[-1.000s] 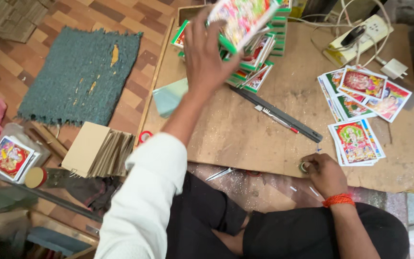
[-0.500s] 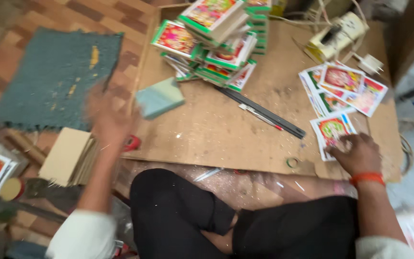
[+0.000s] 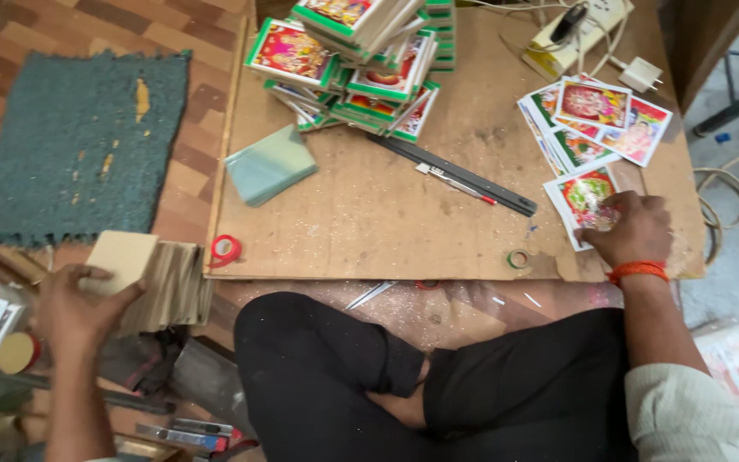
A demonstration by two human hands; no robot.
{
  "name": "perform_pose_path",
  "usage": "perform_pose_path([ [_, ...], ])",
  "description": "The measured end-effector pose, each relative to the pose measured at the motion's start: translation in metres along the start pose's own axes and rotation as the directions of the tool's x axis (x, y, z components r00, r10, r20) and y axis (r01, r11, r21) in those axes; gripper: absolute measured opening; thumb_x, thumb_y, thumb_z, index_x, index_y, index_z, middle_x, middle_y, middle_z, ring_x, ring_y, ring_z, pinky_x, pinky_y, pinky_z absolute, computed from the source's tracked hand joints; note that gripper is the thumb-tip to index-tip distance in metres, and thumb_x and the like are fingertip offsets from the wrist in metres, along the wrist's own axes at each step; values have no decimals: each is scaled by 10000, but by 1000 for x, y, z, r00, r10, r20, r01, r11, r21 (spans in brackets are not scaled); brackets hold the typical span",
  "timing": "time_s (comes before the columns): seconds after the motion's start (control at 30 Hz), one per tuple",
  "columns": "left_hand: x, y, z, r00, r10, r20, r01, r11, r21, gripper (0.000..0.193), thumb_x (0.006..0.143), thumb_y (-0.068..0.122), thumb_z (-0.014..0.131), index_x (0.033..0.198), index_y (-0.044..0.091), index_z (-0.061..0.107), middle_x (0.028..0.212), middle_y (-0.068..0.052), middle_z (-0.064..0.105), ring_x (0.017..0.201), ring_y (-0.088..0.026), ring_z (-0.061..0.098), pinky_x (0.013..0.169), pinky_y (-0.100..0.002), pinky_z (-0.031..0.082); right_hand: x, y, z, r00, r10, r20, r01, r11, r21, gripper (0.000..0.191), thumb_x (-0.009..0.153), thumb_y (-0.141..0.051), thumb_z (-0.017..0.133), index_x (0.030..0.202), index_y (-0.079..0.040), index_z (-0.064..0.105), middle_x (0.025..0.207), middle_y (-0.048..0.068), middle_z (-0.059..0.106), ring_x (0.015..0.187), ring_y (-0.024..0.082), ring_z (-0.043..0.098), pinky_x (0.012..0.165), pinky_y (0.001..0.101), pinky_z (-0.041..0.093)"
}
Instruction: The person sits on the floor and assembles small card packs by placing a printed card onto a cardboard backing, wrapping the edges with green tape, and stacking the finished packs. The person handles printed cards, cardboard backings, and tape rolls.
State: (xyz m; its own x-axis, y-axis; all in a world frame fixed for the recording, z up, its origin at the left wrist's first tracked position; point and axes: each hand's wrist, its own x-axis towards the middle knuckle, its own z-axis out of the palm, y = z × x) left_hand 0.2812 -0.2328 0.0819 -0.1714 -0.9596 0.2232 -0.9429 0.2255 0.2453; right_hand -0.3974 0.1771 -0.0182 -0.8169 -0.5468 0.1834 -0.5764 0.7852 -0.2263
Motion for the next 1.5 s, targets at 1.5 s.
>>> perform_pose_path([
  [1.5, -142, 309, 129, 918, 393, 52, -290, 755, -588, 421, 730, 245, 872, 1114, 113, 758, 1102, -48, 608, 1072, -272, 540, 913, -421, 396, -25, -190, 9, 887, -462, 16, 344, 683, 644, 354, 856, -251, 839, 1135, -59, 740, 1003, 120, 727, 837, 232, 706, 739, 354, 555],
])
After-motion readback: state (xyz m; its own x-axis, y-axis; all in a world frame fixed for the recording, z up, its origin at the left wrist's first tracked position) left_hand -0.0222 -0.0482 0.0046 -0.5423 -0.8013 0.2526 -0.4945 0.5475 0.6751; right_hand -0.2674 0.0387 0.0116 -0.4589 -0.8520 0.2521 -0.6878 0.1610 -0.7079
